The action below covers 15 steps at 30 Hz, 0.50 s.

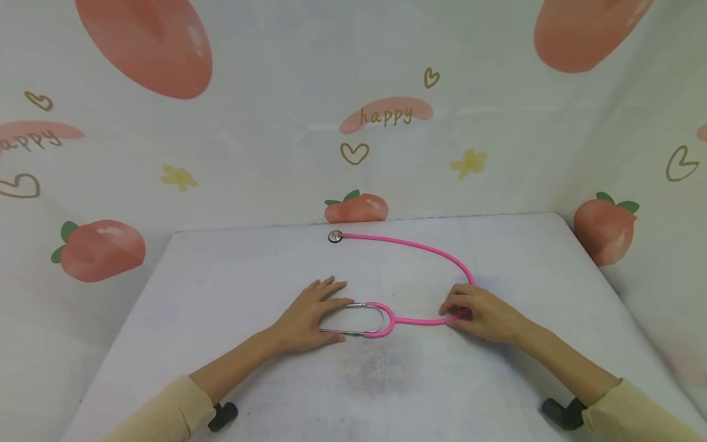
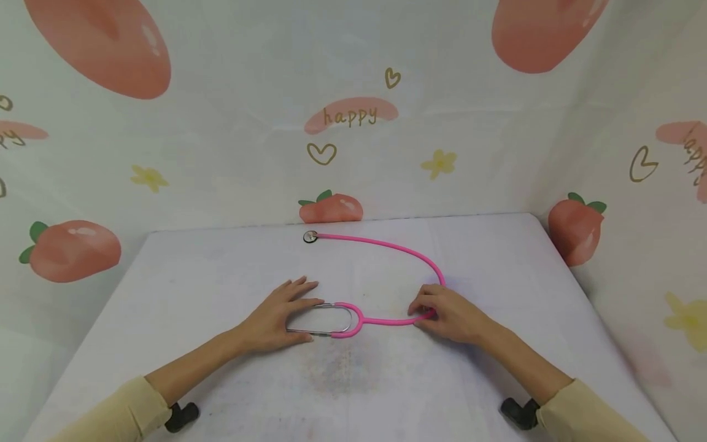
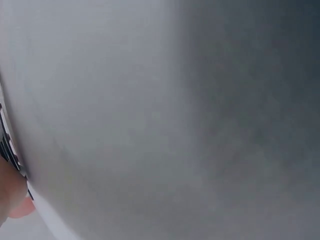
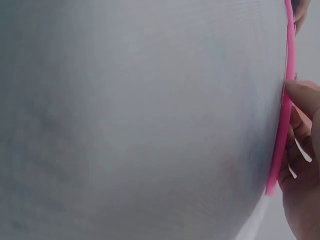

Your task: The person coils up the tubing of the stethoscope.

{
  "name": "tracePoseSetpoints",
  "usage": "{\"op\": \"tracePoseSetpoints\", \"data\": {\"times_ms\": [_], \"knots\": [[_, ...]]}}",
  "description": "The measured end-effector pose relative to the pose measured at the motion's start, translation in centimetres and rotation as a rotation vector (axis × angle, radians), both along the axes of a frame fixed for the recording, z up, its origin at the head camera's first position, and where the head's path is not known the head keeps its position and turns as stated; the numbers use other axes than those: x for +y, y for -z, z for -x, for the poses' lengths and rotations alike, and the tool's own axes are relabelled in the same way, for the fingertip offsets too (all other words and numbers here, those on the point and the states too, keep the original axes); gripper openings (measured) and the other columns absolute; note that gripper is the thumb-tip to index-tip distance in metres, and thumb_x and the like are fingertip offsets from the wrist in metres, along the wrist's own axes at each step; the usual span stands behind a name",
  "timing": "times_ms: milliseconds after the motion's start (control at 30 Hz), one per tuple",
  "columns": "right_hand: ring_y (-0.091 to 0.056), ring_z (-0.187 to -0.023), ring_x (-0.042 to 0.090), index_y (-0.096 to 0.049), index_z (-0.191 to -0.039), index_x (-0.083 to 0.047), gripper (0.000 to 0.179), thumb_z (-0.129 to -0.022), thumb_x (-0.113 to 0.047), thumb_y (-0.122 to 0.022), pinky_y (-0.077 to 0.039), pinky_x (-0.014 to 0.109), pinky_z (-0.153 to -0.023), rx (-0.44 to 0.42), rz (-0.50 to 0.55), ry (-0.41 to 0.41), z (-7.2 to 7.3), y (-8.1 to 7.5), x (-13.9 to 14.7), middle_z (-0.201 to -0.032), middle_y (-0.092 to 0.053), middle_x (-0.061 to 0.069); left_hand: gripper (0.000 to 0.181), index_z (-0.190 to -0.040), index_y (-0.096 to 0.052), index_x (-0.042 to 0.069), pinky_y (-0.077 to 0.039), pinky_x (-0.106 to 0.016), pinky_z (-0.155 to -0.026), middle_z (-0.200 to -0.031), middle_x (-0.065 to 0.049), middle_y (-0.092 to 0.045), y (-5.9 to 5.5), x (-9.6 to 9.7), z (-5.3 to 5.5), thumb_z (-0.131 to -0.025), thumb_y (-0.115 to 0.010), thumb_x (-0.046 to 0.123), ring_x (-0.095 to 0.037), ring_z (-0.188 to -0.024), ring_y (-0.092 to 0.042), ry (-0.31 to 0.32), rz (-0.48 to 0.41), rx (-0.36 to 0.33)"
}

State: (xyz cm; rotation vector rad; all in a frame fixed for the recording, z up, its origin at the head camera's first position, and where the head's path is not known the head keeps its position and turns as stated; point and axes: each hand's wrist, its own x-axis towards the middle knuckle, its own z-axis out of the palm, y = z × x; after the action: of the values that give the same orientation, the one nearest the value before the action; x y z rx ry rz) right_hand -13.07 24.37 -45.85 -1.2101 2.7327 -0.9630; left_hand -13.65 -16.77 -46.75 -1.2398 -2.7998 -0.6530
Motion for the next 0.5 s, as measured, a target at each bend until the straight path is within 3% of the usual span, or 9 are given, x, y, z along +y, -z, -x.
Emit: {"op": "tracePoseSetpoints", "data": {"times_ms": [300, 433, 500], "knots": [[-0.055, -0.079, 0.0, -0.069, -0.099, -0.02, 0.029, -0.078, -0.007, -0.084, -0.051, 0.021, -0.071, 0.151, 0.003, 0.015, 0.1, -0.3, 0.2, -0.091, -0.063, -0.018, 0.061, -0.134, -0.063, 0.022, -0.017, -0.064, -0.115, -0.146, -0.005, -0.051, -0.4, 0.0, -0.1, -0.081, -0.081, 0.045, -0.034, -0.143, -0.035, -0.031, -0.021, 0.004], [-0.06, -0.079, 0.001, -0.069, -0.102, -0.018, 0.035, -0.075, -0.001, -0.084, -0.052, 0.017, -0.075, 0.178, 0.056, -0.004, 0.5, -1.2, 0.4, -0.092, -0.066, -0.015, 0.062, -0.137, -0.061, 0.023, -0.02, -0.068, -0.112, -0.139, 0.001, -0.059, -1.0, -0.2, -0.1, -0.081, -0.081, 0.041, -0.03, -0.138, -0.044, -0.065, -0.053, -0.026], [-0.061, -0.078, 0.002, -0.069, -0.101, -0.016, 0.038, -0.072, 0.003, -0.084, -0.051, 0.014, -0.075, 0.197, 0.088, -0.022, 0.8, -1.8, 0.4, -0.092, -0.068, -0.013, 0.062, -0.138, -0.06, 0.025, -0.026, -0.064, -0.112, -0.135, 0.003, -0.061, -1.3, -0.3, 0.0, -0.081, -0.082, 0.038, -0.026, -0.134, -0.048, -0.089, -0.078, -0.048]]}}
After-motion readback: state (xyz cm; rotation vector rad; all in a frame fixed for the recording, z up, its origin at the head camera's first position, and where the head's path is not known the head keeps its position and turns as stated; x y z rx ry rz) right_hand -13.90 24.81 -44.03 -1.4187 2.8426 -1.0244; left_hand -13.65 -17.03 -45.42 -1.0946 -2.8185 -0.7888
